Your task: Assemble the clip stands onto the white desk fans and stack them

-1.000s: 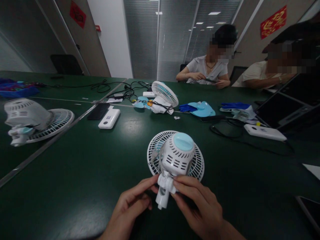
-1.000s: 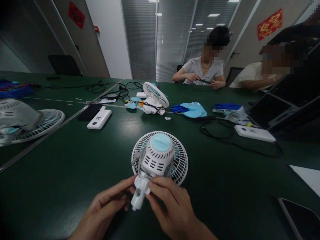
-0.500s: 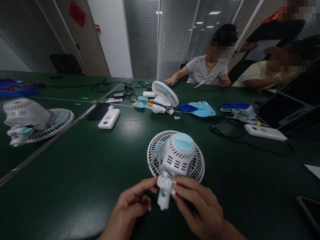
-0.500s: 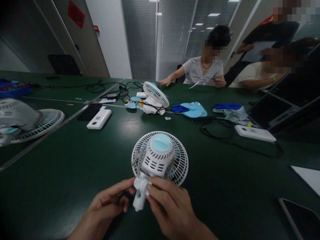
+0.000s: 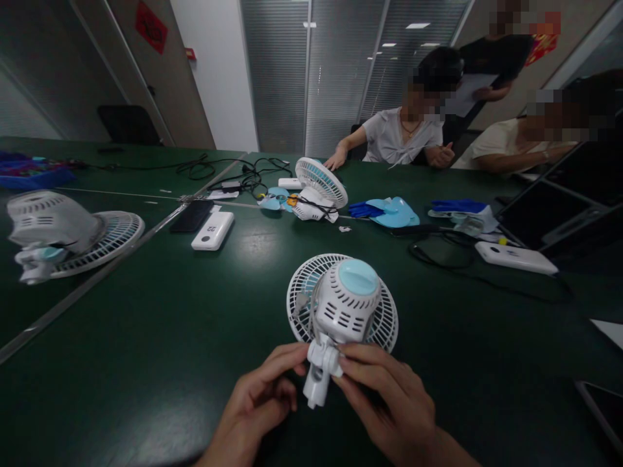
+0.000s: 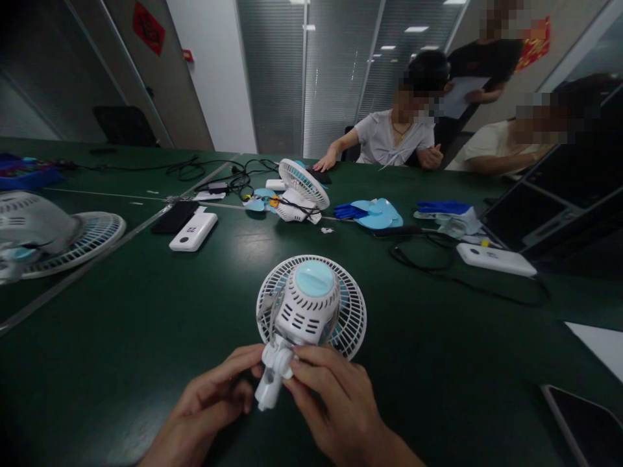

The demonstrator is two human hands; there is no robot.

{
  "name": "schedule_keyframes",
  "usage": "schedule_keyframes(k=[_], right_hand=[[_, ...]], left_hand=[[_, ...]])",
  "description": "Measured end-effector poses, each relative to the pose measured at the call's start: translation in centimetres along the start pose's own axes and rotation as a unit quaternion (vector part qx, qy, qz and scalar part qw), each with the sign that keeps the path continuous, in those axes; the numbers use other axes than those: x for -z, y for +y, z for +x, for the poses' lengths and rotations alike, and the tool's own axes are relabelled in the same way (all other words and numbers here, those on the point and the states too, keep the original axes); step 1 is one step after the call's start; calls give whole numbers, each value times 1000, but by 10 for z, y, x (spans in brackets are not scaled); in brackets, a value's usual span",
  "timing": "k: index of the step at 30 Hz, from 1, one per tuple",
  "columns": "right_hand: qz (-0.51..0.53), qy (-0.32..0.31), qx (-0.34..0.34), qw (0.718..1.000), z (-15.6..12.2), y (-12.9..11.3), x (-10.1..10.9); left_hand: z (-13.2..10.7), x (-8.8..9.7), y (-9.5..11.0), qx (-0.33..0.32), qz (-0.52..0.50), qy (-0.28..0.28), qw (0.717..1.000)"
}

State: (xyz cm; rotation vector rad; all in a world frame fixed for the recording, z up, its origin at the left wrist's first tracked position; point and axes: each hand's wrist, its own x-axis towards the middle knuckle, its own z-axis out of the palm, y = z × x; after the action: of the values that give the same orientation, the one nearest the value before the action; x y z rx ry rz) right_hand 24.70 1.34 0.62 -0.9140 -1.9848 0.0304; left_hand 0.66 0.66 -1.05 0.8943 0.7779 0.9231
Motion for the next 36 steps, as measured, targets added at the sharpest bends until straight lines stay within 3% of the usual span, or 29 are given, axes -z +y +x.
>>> schedule_keyframes(k=[7, 17, 26, 32, 36], right_hand=[[29, -8, -70, 997, 5, -5, -2], [-44, -53, 17, 997, -3, 5, 10], [-44, -52, -27, 997, 11, -1, 8], [-27, -68, 59, 996, 0, 10, 16], [-52, -54, 42, 996, -1, 14, 12]], left_hand=[[0, 0, 0, -15, 35, -34, 999], [1, 4, -2, -15, 24, -31, 999], [1, 2, -1, -25, 14, -45, 999], [0, 2, 0, -19, 18, -36, 999], [1, 4, -2, -15, 13, -41, 999]])
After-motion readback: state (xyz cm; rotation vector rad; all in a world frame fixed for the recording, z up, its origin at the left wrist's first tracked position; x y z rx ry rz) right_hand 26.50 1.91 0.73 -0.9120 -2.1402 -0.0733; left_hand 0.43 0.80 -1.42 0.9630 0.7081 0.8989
